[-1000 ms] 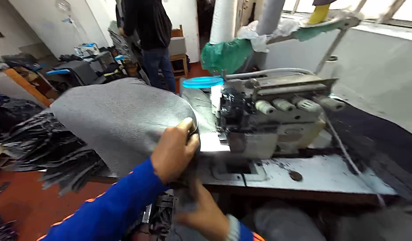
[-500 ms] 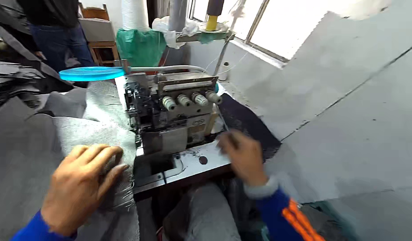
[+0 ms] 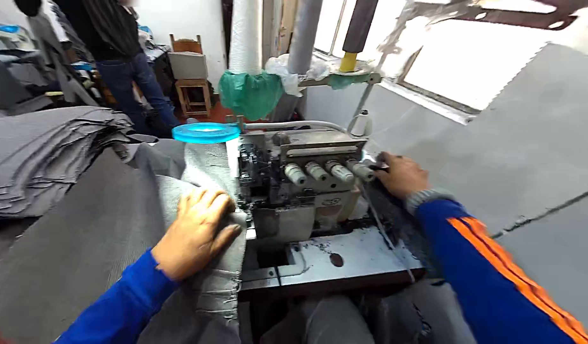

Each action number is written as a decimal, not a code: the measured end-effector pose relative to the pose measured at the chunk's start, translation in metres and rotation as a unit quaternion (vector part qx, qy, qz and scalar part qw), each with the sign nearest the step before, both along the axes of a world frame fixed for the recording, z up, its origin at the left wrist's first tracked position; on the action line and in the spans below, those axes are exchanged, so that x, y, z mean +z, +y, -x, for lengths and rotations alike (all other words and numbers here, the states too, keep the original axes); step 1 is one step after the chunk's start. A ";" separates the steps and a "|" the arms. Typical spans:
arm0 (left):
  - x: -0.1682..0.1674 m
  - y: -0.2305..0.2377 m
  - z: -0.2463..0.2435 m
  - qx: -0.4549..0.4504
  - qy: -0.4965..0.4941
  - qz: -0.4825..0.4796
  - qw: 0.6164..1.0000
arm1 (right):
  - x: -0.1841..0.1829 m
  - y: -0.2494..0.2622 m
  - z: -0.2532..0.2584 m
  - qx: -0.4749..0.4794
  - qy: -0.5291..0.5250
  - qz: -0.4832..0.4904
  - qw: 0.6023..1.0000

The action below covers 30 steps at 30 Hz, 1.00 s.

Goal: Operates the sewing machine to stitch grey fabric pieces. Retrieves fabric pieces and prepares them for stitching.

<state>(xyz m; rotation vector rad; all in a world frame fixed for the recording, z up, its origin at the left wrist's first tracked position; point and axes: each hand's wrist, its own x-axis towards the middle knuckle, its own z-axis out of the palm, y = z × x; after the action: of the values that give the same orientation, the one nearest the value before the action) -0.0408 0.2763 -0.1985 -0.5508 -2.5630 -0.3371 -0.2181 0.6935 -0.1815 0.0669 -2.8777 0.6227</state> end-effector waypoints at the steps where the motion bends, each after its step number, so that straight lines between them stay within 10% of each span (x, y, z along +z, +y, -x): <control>1: 0.006 -0.003 0.005 -0.029 -0.020 0.000 0.999 | 0.004 -0.002 -0.024 0.022 0.034 0.004 0.999; 9: 0.048 -0.017 -0.005 -0.196 -0.094 -0.201 0.955 | -0.021 -0.102 -0.190 0.231 0.160 0.310 0.908; 16: 0.057 -0.009 -0.033 -0.169 -0.075 -0.217 0.959 | -0.038 -0.236 -0.207 0.252 0.150 0.409 0.864; 23: 0.058 -0.010 -0.033 -0.130 -0.103 -0.258 0.952 | -0.039 -0.251 -0.212 0.264 0.092 0.549 0.787; 30: 0.030 0.006 -0.015 -0.114 -0.099 -0.211 0.966 | -0.089 -0.245 -0.231 0.308 -0.075 0.496 0.808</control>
<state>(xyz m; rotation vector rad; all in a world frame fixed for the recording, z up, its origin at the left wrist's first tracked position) -0.0258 0.2824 -0.1682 -0.6754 -2.5029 -1.0358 0.0130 0.4482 -0.2708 0.8194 -2.2097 2.2176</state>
